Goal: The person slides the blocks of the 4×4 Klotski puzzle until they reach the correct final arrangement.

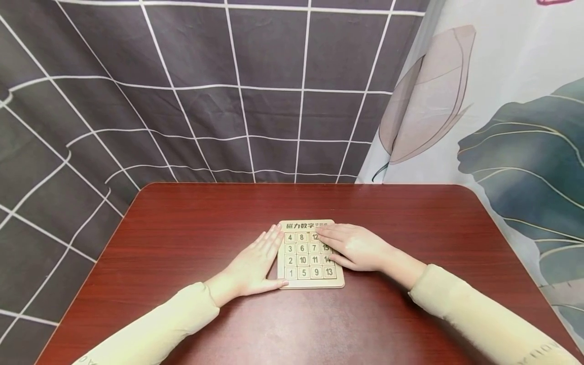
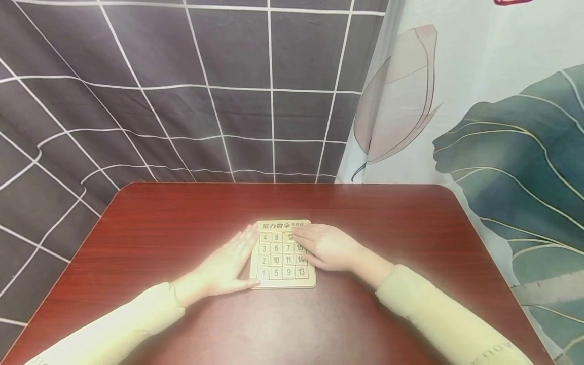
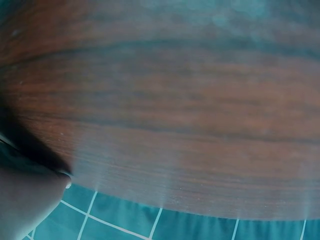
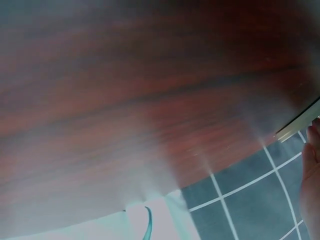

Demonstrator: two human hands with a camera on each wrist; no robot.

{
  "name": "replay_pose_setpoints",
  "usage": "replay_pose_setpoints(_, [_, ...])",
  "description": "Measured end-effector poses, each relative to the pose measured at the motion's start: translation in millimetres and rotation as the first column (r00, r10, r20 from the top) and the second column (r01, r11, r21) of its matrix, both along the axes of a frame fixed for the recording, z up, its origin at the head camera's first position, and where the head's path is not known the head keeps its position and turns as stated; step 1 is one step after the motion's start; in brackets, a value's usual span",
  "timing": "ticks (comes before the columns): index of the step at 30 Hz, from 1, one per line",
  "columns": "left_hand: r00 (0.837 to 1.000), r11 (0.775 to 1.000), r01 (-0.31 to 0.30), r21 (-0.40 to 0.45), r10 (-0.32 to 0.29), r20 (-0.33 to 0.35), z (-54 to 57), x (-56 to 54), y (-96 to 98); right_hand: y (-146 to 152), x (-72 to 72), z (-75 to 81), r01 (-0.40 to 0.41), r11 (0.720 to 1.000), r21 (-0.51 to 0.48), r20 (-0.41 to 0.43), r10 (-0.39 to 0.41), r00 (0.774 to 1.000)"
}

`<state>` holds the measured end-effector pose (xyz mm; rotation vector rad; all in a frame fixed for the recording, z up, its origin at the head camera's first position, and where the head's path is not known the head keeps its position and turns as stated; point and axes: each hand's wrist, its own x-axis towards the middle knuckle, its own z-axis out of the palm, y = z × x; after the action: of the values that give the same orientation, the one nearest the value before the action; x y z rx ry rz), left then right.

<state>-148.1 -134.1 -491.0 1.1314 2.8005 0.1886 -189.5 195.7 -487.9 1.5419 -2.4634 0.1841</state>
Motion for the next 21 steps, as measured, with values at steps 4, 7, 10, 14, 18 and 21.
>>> replay_pose_setpoints(4, [1.000, 1.000, -0.004, 0.004, 0.004, 0.002, 0.4, 0.1, -0.3, -6, 0.2, 2.8, -0.010, 1.000, 0.010, 0.002, 0.010, 1.000])
replay_pose_setpoints(7, [1.000, 1.000, -0.005, 0.008, 0.005, 0.004, 0.7, 0.5, -0.1, -5, 1.9, 5.5, -0.001, 1.000, 0.016, 0.019, 0.001, 1.000])
replay_pose_setpoints(10, [1.000, 1.000, -0.004, 0.010, 0.004, 0.003, 0.7, 0.7, 0.0, 0, 5.2, 6.4, 0.012, 1.000, 0.024, 0.035, -0.013, 0.999])
replay_pose_setpoints(14, [1.000, 1.000, -0.004, 0.005, 0.004, 0.000, 0.2, 1.1, 0.1, 11, 11.9, 5.7, 0.000, 1.000, 0.013, 0.037, 0.000, 0.999])
replay_pose_setpoints(18, [1.000, 1.000, -0.004, 0.003, 0.004, -0.001, -0.5, 1.4, -0.1, 17, 17.9, 4.7, -0.040, 0.999, -0.014, 0.022, 0.041, 0.999])
replay_pose_setpoints(21, [1.000, 1.000, -0.001, 0.005, 0.001, 0.000, -0.6, 1.4, -0.3, 20, 19.8, 3.4, -0.063, 0.998, -0.014, 0.000, 0.063, 0.998])
